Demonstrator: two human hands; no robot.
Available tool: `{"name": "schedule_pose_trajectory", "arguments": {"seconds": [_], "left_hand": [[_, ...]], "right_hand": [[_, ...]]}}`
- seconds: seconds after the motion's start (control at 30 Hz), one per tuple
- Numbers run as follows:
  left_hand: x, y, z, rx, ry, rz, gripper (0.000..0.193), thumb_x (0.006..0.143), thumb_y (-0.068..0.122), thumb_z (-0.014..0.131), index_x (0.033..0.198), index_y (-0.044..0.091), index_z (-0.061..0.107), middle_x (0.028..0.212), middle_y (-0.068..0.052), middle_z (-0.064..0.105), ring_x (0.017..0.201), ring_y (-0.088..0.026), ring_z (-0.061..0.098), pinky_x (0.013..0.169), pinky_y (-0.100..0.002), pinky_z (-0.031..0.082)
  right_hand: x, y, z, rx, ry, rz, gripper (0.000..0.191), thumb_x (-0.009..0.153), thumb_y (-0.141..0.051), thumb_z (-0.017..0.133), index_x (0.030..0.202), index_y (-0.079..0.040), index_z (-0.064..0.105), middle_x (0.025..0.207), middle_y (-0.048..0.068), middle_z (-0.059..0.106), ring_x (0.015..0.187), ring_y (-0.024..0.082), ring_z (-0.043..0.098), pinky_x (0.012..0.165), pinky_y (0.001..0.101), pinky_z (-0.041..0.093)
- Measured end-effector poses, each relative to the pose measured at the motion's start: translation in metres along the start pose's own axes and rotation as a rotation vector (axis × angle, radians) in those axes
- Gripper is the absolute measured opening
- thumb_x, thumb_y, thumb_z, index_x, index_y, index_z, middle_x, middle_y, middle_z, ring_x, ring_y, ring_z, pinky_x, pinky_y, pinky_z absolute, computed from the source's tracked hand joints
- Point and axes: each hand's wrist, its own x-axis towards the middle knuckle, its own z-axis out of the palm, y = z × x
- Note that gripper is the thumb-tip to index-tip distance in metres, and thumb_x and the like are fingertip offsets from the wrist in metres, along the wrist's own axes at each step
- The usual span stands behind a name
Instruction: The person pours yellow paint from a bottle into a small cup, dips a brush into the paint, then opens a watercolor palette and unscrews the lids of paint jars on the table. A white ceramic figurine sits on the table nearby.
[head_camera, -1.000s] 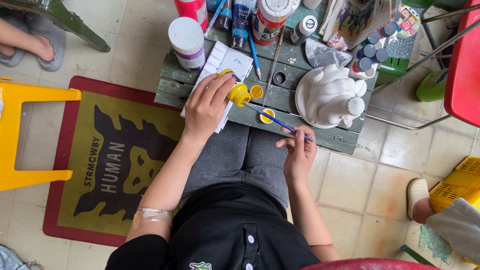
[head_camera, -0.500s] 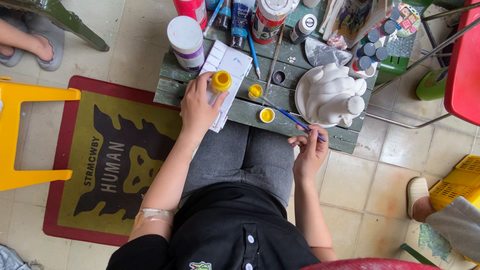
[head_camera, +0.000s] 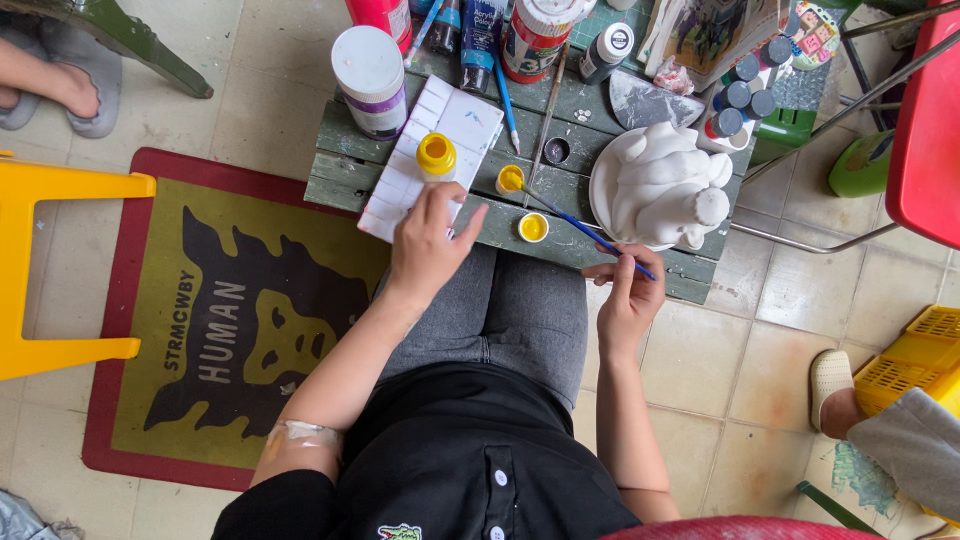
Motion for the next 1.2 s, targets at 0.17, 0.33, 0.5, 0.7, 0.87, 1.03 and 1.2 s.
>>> {"name": "schedule_pose_trajectory", "arguments": {"seconds": [0.17, 0.33, 0.5, 0.7, 0.87, 1.03, 1.2], "left_hand": [[0.015, 0.008, 0.037, -0.089, 0.027, 0.124, 0.068, 0.091, 0.023, 0.079, 0.142, 0.005, 0.039, 0.128, -0.017, 0.066, 0.096, -0.035, 0.073, 0.081, -0.042, 0.061], [0.03, 0.01, 0.052, -0.073, -0.064, 0.039, 0.075, 0.093, 0.02, 0.078, 0.149, 0.007, 0.03, 0.125, -0.012, 0.073, 0.102, -0.036, 0.073, 0.08, -0.044, 0.06], [0.027, 0.009, 0.052, -0.054, -0.13, 0.022, 0.072, 0.092, 0.017, 0.077, 0.148, 0.008, 0.033, 0.126, -0.009, 0.074, 0.097, -0.034, 0.073, 0.077, -0.043, 0.06], [0.018, 0.011, 0.048, -0.016, -0.029, 0.183, 0.073, 0.084, 0.008, 0.081, 0.144, 0.007, 0.039, 0.123, -0.009, 0.074, 0.106, -0.03, 0.073, 0.084, -0.039, 0.06], [0.017, 0.013, 0.048, 0.005, -0.028, 0.205, 0.066, 0.085, 0.007, 0.081, 0.138, 0.007, 0.042, 0.119, -0.009, 0.074, 0.106, -0.029, 0.073, 0.084, -0.039, 0.06], [0.017, 0.012, 0.049, 0.02, -0.021, 0.223, 0.064, 0.083, 0.007, 0.082, 0.134, 0.007, 0.044, 0.117, -0.009, 0.074, 0.104, -0.029, 0.073, 0.083, -0.039, 0.06], [0.017, 0.011, 0.05, 0.007, -0.011, 0.222, 0.065, 0.084, 0.007, 0.082, 0.136, 0.006, 0.043, 0.118, -0.008, 0.073, 0.105, -0.029, 0.073, 0.084, -0.04, 0.06]], "right_hand": [[-0.001, -0.007, 0.003, -0.078, -0.029, -0.026, 0.012, 0.115, -0.01, 0.05, 0.121, -0.001, 0.053, 0.118, 0.017, 0.071, 0.08, 0.017, 0.072, 0.072, 0.0247, 0.05], [-0.007, -0.018, 0.004, -0.211, -0.021, -0.048, 0.012, 0.112, -0.009, 0.053, 0.119, 0.001, 0.056, 0.118, 0.015, 0.071, 0.082, 0.018, 0.074, 0.071, 0.0247, 0.052], [-0.013, -0.026, 0.005, -0.282, -0.025, -0.102, 0.01, 0.111, -0.004, 0.053, 0.117, 0.002, 0.057, 0.118, 0.016, 0.071, 0.084, 0.021, 0.076, 0.071, 0.0257, 0.054], [-0.018, -0.042, 0.007, -0.412, -0.114, -0.275, 0.008, 0.105, 0.006, 0.056, 0.112, 0.004, 0.059, 0.114, 0.02, 0.071, 0.087, 0.023, 0.076, 0.081, 0.031, 0.06], [-0.016, -0.053, 0.007, -0.532, -0.174, -0.389, 0.012, 0.101, 0.008, 0.06, 0.11, 0.001, 0.061, 0.108, 0.014, 0.073, 0.093, 0.028, 0.076, 0.088, 0.0334, 0.058], [-0.013, -0.058, 0.0, -0.537, -0.222, -0.356, 0.013, 0.099, 0.009, 0.06, 0.11, 0.001, 0.061, 0.114, 0.018, 0.073, 0.094, 0.027, 0.076, 0.089, 0.034, 0.058], [-0.011, -0.06, -0.006, -0.416, -0.197, -0.185, 0.014, 0.101, 0.011, 0.058, 0.111, 0.002, 0.059, 0.117, 0.021, 0.071, 0.088, 0.022, 0.076, 0.079, 0.0298, 0.06]]}}
